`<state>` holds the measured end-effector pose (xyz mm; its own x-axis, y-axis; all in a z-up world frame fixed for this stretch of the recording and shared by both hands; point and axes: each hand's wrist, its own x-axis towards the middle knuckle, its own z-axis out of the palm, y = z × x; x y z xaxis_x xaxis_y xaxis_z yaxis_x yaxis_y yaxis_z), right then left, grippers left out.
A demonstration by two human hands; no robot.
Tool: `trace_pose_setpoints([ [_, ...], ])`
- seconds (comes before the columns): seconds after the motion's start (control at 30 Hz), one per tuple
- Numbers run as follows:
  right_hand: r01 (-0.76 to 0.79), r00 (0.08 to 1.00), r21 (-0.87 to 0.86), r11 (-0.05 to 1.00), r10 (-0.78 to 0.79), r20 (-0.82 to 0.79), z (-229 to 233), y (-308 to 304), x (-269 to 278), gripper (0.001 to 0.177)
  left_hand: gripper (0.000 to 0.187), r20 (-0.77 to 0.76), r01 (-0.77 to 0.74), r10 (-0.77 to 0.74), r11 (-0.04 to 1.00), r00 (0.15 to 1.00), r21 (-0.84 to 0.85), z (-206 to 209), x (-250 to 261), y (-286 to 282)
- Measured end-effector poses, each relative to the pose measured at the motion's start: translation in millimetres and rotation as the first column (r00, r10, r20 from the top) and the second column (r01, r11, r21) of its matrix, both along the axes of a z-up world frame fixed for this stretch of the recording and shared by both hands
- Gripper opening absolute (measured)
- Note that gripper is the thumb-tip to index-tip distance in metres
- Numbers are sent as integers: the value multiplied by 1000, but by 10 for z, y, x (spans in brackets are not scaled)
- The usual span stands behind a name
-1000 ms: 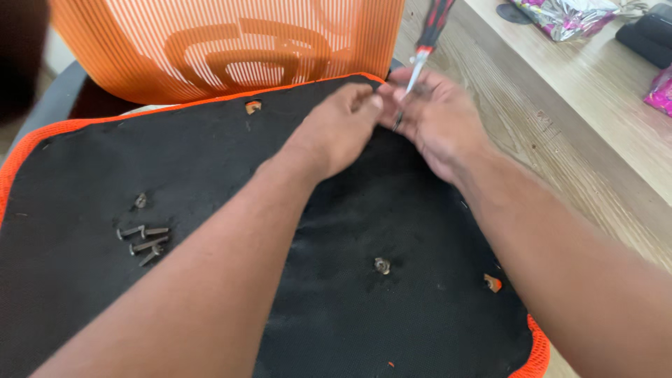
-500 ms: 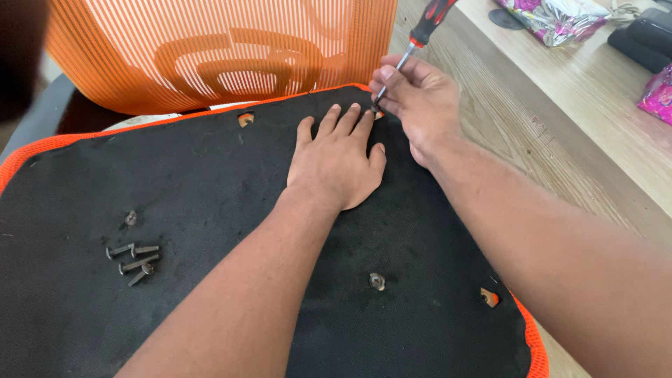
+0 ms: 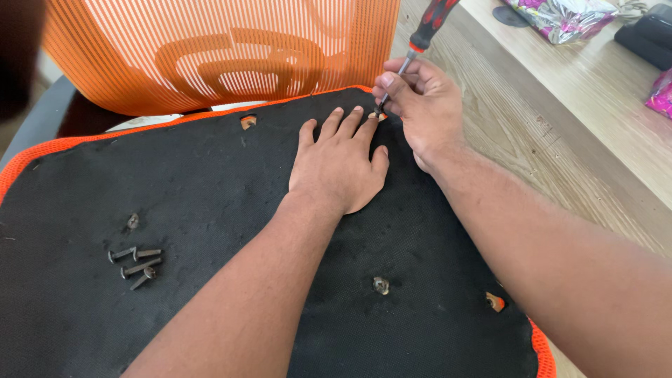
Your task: The person uses a screwdriver to tighten screws into the underside of an orange office chair seat. The person works on multiple screw holes around the seat perimeter, securing the seat to the chair frame.
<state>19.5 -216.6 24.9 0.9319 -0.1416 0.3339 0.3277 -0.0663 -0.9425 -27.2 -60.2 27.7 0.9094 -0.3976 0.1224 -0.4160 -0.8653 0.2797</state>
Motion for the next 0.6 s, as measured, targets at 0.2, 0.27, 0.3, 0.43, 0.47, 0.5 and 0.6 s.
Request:
trace_pose_setpoints([
  [0.2,-12,999,-85,996,8,-37,51,5,60,17,62,1,1,-1,1000,1000,-12,16,-3,10],
  [0.27,-1,1000,-93,996,-2,-31,51,7,73,17,62,-8,-1,1,1000,1000,-11,14,-4,9],
  [0.3,4,1000,-96,995,-7,-27,49,13,81,17,62,-11,-2,2,1000,1000,-10,12,-1,13],
  [0.43,40,999,-182,983,-40,4,10,12,76,17,62,14,4,-3,1000,1000,-29,-6,-1,10],
  [0.47,34,999,-193,981,-35,-2,1,9,76,17,62,17,2,-2,1000,1000,-31,-10,-2,11],
  [0.5,28,1000,-205,978,-30,-9,-8,9,79,18,62,19,1,-1,999,1000,-32,-13,-2,14],
  [0.6,-89,996,-167,982,88,-15,-19,-22,93,22,63,34,2,-1,1000,999,-31,-17,-2,17],
])
